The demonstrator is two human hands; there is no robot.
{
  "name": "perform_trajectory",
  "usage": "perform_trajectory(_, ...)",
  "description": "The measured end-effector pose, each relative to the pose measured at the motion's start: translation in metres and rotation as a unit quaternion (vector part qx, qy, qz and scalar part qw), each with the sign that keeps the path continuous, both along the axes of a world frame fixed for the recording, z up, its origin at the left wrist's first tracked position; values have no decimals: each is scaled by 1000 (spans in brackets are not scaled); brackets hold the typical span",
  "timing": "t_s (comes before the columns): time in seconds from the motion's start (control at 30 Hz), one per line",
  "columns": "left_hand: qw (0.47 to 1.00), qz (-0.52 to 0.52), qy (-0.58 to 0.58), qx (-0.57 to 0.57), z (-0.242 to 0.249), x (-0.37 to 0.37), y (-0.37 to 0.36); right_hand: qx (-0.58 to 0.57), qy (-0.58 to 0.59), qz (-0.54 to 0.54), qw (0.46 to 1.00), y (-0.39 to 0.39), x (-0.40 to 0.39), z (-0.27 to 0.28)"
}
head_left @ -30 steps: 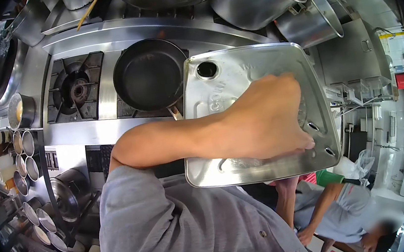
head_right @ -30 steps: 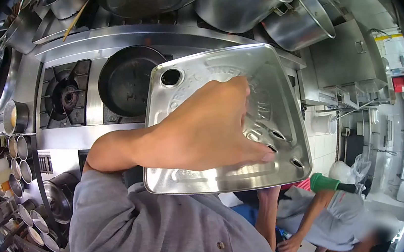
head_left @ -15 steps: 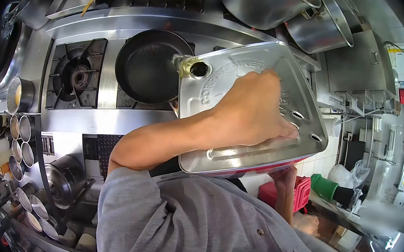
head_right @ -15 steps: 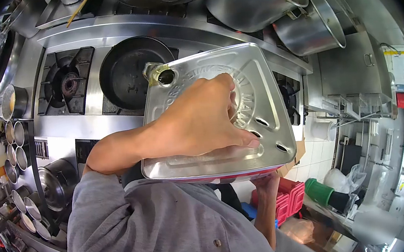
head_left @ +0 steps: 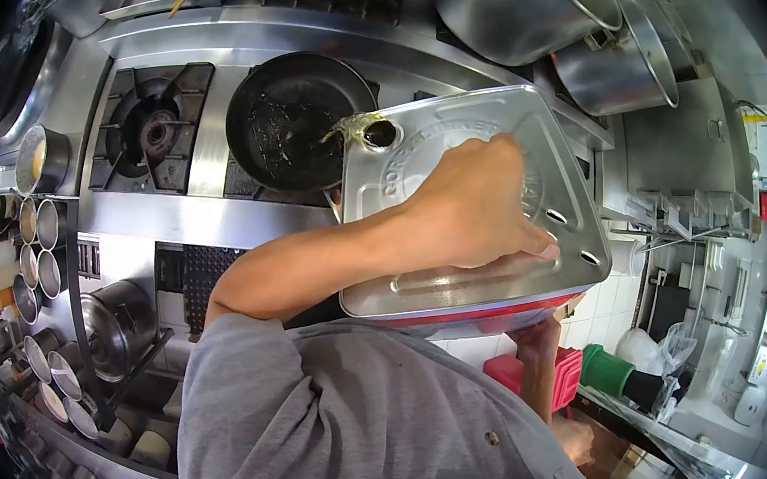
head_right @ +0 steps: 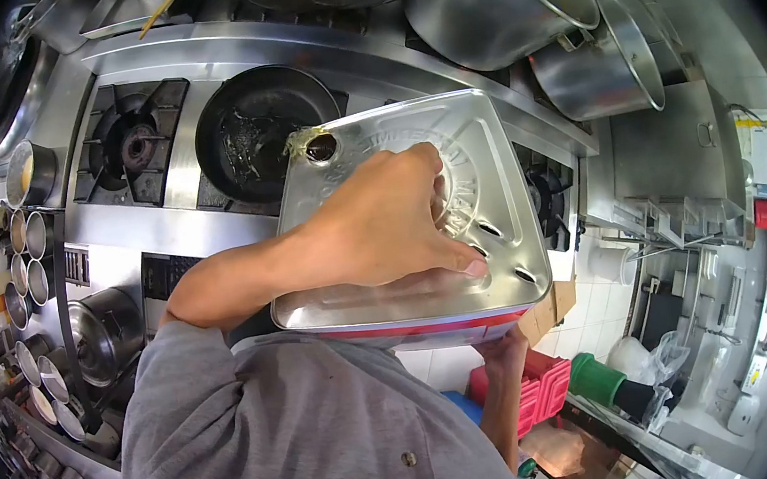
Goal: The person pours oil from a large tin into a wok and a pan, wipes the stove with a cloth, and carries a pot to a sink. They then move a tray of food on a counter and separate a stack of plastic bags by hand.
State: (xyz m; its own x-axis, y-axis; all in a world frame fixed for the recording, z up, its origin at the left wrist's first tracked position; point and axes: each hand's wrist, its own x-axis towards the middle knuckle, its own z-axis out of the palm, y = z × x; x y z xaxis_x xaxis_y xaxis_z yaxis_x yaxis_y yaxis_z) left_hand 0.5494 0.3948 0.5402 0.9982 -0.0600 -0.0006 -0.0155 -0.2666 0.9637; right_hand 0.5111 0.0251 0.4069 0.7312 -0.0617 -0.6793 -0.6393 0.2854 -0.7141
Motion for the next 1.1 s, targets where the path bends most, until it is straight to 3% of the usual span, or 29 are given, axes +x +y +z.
perform_trajectory(1.1,1000,2,15,-11,-11,6,-4,-71,28,35,996,-14,10,8)
